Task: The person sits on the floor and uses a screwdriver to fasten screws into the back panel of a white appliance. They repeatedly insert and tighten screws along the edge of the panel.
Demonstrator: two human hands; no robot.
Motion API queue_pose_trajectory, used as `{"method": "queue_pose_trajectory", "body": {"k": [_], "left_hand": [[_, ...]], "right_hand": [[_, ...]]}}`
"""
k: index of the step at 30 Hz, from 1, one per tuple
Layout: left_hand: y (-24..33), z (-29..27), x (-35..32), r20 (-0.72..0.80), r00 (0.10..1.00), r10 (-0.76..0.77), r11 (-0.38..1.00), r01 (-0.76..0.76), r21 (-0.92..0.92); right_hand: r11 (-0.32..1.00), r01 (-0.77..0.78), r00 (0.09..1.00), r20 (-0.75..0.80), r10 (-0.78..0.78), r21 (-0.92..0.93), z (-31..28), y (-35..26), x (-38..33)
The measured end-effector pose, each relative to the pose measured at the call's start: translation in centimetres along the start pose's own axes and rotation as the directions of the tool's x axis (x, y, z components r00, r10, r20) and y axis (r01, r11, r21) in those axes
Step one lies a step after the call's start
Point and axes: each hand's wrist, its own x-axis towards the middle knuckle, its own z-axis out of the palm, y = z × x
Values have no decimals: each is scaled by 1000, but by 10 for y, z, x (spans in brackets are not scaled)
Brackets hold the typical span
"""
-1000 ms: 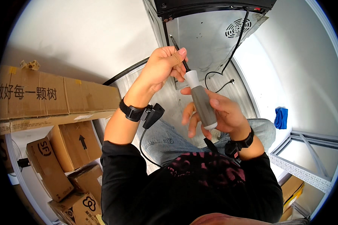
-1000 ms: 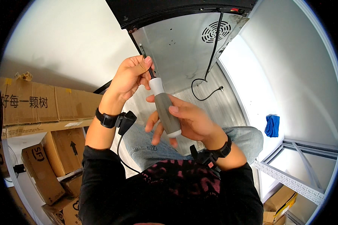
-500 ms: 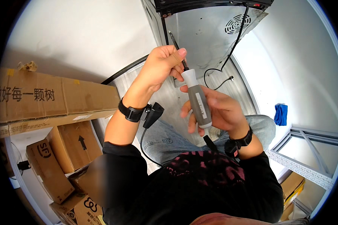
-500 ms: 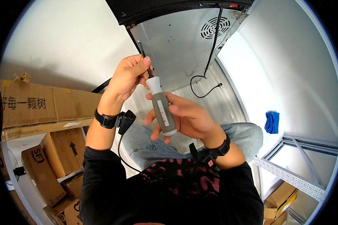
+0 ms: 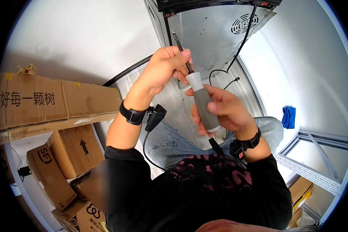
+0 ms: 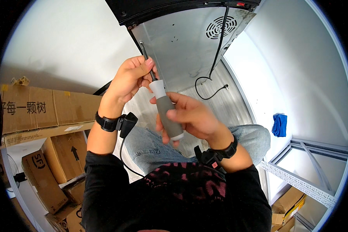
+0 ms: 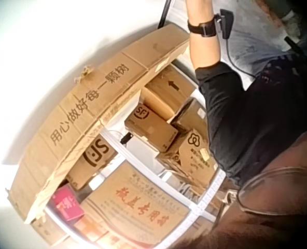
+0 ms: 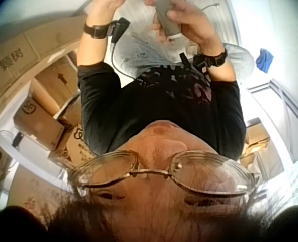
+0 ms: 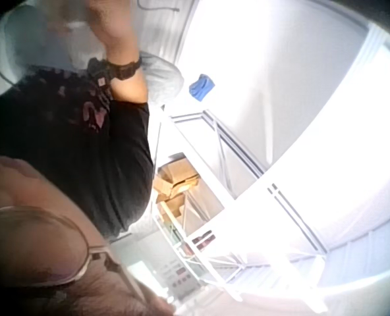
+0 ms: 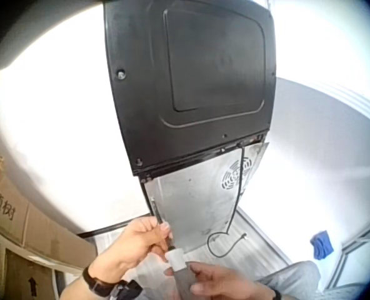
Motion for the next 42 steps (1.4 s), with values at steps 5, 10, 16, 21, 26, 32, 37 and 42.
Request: {"method": "queue_pose_trajectory", "body": {"k": [5,10,16,21,26,32,37,42], "left_hand": [[-2,-6,1,-34,999,1,988,4,154],[-4,-7,2,-4,999,32,992,-32,122],[0,-6,3,-5,1000,-17,992,17,128],[2,-6,4,28,999,-18,993,15,114],[-3,-5,6,29,999,15,1000,-16,27],[0,-2,4,-27,999,-41,981,45,190],[-5,-11,4,57,998,-15,996,9,93],[-1,-1,0,20,1000,18,992,-20,126]], "right_hand": [[734,84,942,-187,-280,-674,2,13,2],[994,-10,1000,3,10,109,2,0,4],[784,-27,966,-218,-138,-620,-1,5,1],[922,29,979,-176,-105,-386,2,1,-2],[997,-83,991,-109,83,-4,2,-10,-5],[694,7,929,-252,-271,-720,-5,3,-3],[997,-27,995,-94,20,-78,0,-10,-6],[874,-26,982,-177,-69,-485,-6,-4,-3]]}}
